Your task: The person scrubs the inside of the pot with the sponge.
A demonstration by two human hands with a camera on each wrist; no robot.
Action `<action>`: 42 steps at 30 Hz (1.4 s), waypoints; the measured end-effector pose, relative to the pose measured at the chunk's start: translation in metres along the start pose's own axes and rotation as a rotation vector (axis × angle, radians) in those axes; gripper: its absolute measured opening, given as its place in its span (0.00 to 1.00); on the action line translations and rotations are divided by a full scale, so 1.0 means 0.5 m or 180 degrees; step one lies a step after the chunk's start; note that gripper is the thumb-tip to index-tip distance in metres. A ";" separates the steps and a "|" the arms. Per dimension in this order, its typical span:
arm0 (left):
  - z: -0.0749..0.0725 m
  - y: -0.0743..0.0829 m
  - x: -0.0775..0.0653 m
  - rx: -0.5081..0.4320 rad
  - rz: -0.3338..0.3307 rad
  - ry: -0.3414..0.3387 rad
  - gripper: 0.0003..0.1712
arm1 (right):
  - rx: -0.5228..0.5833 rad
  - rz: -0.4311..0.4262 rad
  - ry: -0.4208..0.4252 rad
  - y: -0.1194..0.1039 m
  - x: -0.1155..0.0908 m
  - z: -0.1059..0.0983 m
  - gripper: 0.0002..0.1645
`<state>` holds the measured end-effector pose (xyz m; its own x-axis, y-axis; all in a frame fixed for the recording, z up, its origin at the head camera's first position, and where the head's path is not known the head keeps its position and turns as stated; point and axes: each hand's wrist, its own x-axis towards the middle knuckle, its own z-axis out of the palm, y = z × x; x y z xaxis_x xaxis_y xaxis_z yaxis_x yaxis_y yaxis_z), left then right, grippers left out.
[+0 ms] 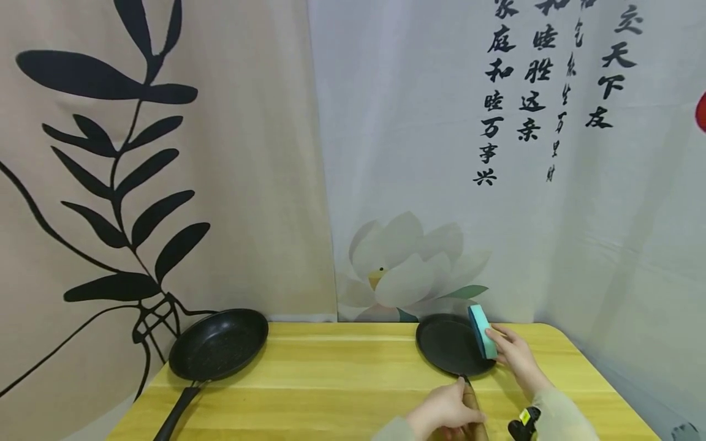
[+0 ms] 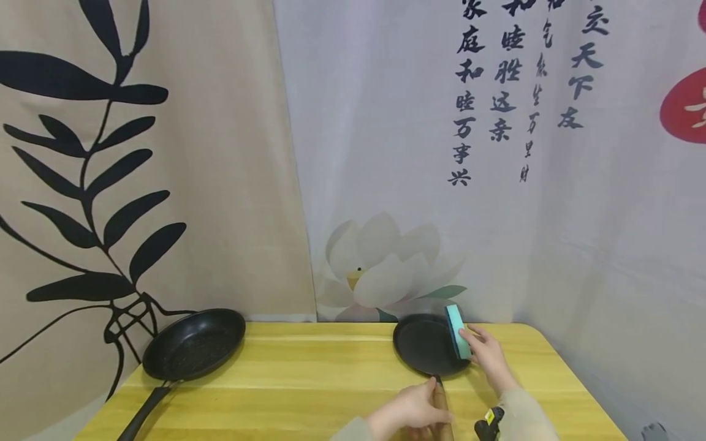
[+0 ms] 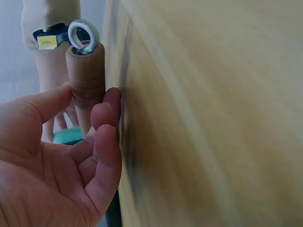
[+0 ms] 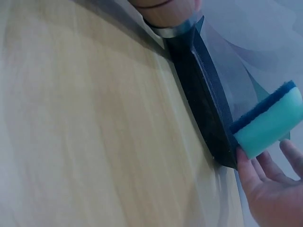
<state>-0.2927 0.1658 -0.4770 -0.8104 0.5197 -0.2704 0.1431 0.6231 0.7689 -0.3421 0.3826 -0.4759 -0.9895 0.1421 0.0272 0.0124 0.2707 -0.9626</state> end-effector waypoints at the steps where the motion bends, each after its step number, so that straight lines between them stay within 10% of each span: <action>1: -0.004 -0.005 -0.003 -0.0091 0.0038 -0.0003 0.45 | -0.0002 -0.0006 -0.0013 -0.001 0.000 0.000 0.50; 16: -0.158 -0.111 -0.154 -0.0431 0.0640 0.0393 0.34 | -0.0034 -0.0272 -0.0216 -0.070 -0.011 0.051 0.44; 42: -0.384 -0.324 -0.395 -0.0579 0.0578 0.1275 0.20 | -0.0420 -0.0923 -0.0878 -0.169 0.062 0.410 0.33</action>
<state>-0.2648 -0.1500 -0.4370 -0.9419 0.3222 0.0951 0.2299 0.4118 0.8818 -0.4035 0.1691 -0.4490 -0.9560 -0.2132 0.2015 -0.2716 0.3842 -0.8824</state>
